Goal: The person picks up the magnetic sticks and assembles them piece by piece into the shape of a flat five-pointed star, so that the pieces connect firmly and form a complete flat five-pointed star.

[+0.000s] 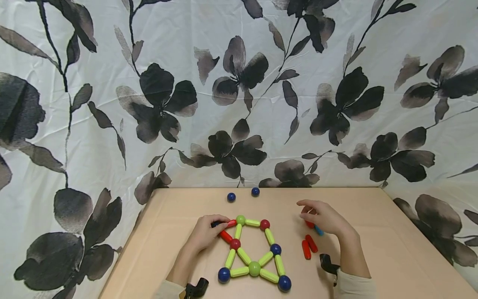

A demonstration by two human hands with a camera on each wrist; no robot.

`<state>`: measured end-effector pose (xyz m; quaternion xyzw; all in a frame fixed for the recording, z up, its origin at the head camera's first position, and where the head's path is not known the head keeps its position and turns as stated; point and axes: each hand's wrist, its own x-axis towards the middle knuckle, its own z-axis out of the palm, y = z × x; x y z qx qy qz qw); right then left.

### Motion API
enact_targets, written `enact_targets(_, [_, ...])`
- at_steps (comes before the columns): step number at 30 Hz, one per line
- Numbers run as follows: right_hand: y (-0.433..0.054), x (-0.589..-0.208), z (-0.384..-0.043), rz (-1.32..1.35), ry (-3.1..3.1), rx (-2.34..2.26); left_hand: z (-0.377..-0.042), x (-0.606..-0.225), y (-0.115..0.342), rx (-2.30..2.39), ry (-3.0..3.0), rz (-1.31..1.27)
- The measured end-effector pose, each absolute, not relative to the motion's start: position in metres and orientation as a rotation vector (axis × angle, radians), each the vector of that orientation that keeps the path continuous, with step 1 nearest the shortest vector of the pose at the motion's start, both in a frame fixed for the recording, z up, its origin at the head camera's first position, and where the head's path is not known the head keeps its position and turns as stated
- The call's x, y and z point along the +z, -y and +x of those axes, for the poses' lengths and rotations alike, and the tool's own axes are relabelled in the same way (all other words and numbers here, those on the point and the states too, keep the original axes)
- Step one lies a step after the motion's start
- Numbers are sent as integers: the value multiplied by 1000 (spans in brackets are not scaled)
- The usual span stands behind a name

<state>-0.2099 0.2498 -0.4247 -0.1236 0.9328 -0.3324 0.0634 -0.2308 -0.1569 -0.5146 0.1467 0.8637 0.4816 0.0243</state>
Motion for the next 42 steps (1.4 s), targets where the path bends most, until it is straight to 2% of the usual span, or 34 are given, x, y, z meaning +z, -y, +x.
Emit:
enact_targets(11, [-274, -443, -212, -127, -2858, -802, -230, -516, 157, 1503, -2658, 437])
enact_targets(24, [-281, -462, -217, -8, -2789, -764, -230, -516, 157, 1513, -2648, 419])
enact_targets(29, [-283, -462, -216, -17, -2816, -751, -229, -517, 157, 1520, -2650, 422])
enact_targets(34, [-274, -458, -219, -82, -2902, -947, -229, -518, 157, 1523, -2646, 426])
enact_targets(42, [-218, -448, -232, -316, -2826, -1358, -229, -518, 157, 1530, -2640, 413])
